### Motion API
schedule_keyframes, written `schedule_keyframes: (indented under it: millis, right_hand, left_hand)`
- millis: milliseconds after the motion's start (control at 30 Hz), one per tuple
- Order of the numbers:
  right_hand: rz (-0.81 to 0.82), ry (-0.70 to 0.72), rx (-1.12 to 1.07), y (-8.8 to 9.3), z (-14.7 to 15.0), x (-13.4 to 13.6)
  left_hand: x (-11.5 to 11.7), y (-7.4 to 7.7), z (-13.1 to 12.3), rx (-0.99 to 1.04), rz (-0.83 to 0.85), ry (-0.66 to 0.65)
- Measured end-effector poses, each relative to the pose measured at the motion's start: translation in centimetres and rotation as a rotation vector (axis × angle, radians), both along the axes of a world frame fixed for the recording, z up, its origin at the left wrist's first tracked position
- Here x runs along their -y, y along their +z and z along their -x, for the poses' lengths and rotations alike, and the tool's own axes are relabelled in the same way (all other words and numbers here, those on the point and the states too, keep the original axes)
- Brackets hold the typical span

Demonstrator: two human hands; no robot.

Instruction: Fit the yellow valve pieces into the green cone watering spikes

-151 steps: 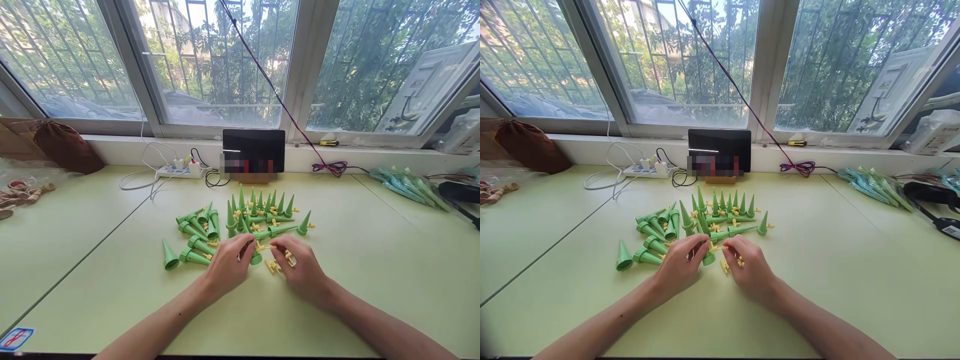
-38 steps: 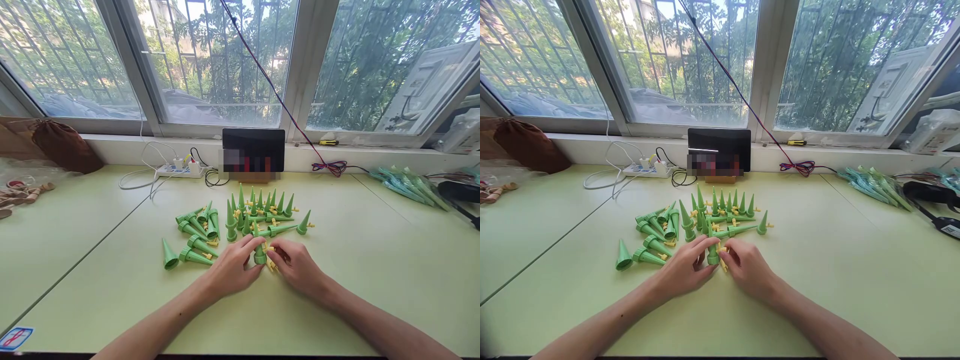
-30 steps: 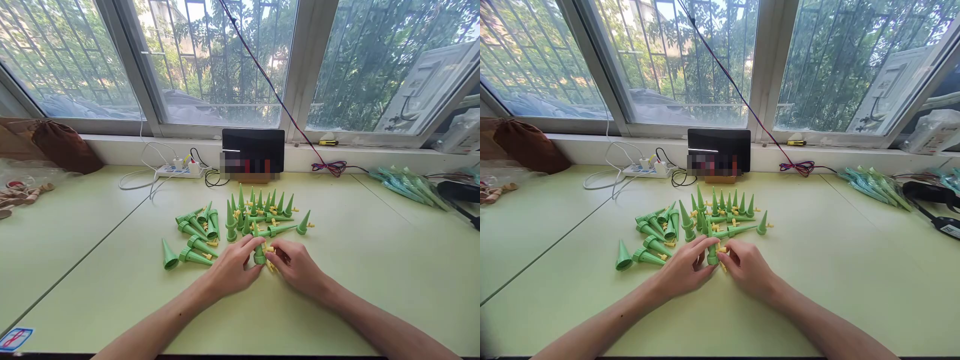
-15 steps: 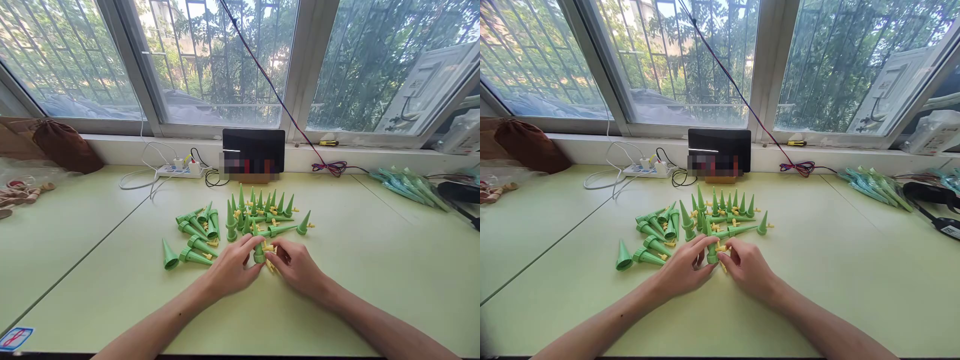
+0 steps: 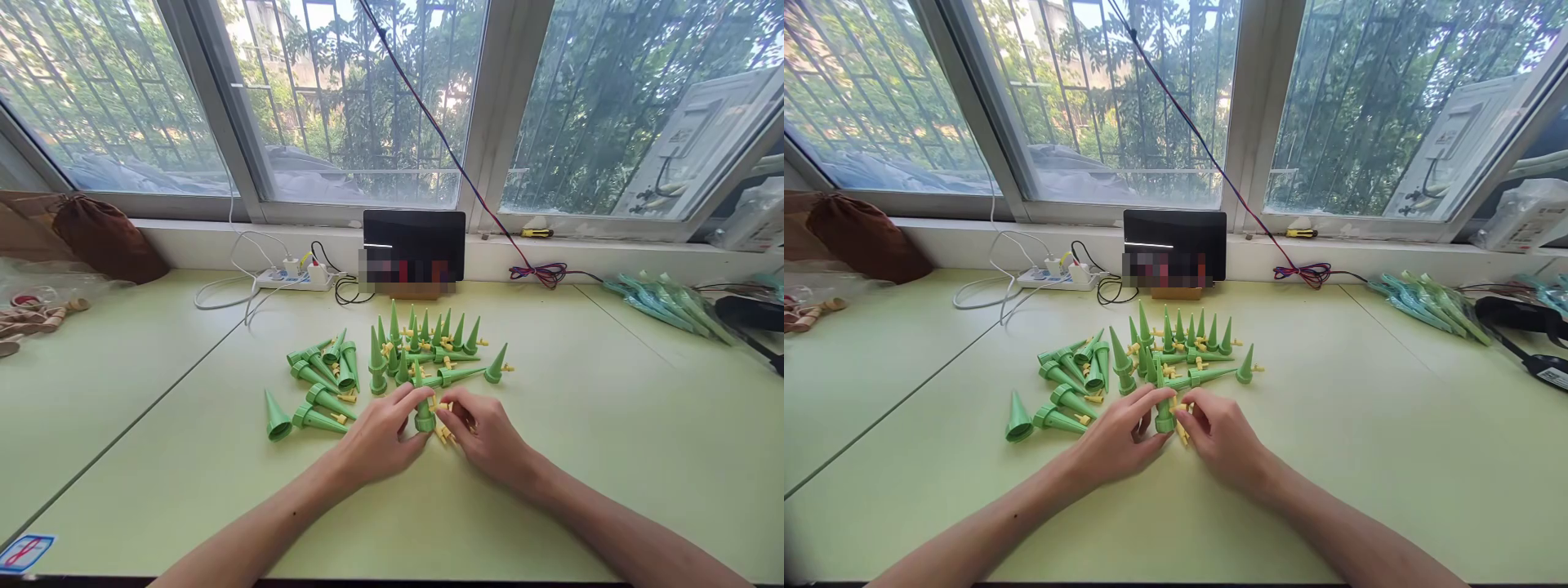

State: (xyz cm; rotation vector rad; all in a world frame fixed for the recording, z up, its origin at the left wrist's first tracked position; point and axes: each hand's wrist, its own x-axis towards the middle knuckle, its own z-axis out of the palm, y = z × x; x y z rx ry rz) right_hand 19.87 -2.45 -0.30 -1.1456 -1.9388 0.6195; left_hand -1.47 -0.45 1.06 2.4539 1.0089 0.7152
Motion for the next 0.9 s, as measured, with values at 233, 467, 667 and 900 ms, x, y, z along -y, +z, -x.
schedule_keyframes:
  millis: [233,467,667,900]
  right_hand:
    - [0.012,0.002,0.002,0.24,-0.05,0.01]
    - [0.009,0.001,0.004,0.01,-0.03,-0.05]
    - [-0.018,-0.005,0.034,0.0,0.05,-0.1]
    - [0.038,0.011,0.021,0.11,-0.1,0.01]
  left_hand:
    - [0.03,0.1,0.0,-0.008,-0.003,0.004]
    - [0.04,0.06,0.03,-0.015,-0.026,-0.008]
    - [0.09,0.08,0.08,-0.015,-0.044,-0.026]
    - [0.01,-0.03,0.04,0.011,-0.055,-0.009]
